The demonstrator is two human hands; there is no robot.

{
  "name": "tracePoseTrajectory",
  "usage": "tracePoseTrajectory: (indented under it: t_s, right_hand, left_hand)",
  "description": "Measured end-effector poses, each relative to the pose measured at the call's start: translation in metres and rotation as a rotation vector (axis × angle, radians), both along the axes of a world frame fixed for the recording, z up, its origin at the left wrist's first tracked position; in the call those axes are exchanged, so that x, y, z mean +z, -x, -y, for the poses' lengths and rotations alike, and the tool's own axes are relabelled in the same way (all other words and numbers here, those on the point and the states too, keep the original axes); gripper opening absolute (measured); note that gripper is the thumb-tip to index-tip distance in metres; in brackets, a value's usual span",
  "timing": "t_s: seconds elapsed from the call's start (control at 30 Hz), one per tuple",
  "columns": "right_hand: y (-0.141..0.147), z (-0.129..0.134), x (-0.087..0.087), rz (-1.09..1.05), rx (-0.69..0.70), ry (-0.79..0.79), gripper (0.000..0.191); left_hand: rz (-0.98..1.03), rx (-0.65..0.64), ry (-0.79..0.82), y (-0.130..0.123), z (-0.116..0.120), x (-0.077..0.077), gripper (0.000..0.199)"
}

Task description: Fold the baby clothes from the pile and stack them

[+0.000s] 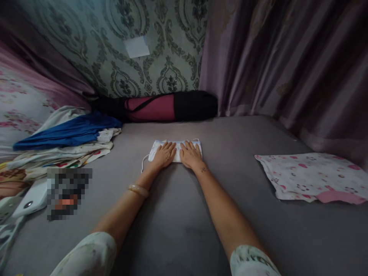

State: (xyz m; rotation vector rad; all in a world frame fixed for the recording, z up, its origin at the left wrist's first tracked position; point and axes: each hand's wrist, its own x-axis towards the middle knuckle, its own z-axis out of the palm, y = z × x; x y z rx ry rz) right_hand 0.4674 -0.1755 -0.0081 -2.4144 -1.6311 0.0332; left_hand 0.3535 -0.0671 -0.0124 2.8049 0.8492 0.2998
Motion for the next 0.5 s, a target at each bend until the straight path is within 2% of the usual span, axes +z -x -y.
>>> tracePoseTrajectory:
  t_s: [0.13, 0.33, 0.43, 0.5]
  right_hand:
    - [-0.009, -0.001, 0.002, 0.015, -0.024, -0.032, 0.054]
    - [-0.016, -0.002, -0.001, -0.032, -0.025, 0.04, 0.055]
    - [-0.021, -0.002, -0.001, -0.05, -0.027, 0.022, 0.053]
    - [-0.027, -0.001, -0.002, -0.044, -0.076, -0.008, 0.052]
  left_hand:
    - [-0.021, -0.012, -0.061, -0.003, -0.015, 0.0, 0.049]
    - [-0.124, -0.018, 0.016, -0.006, -0.027, -0.003, 0.053]
    - [-0.136, -0.049, 0.054, -0.004, -0.036, 0.001, 0.049]
    - [-0.138, -0.029, 0.07, -0.002, -0.046, 0.006, 0.045]
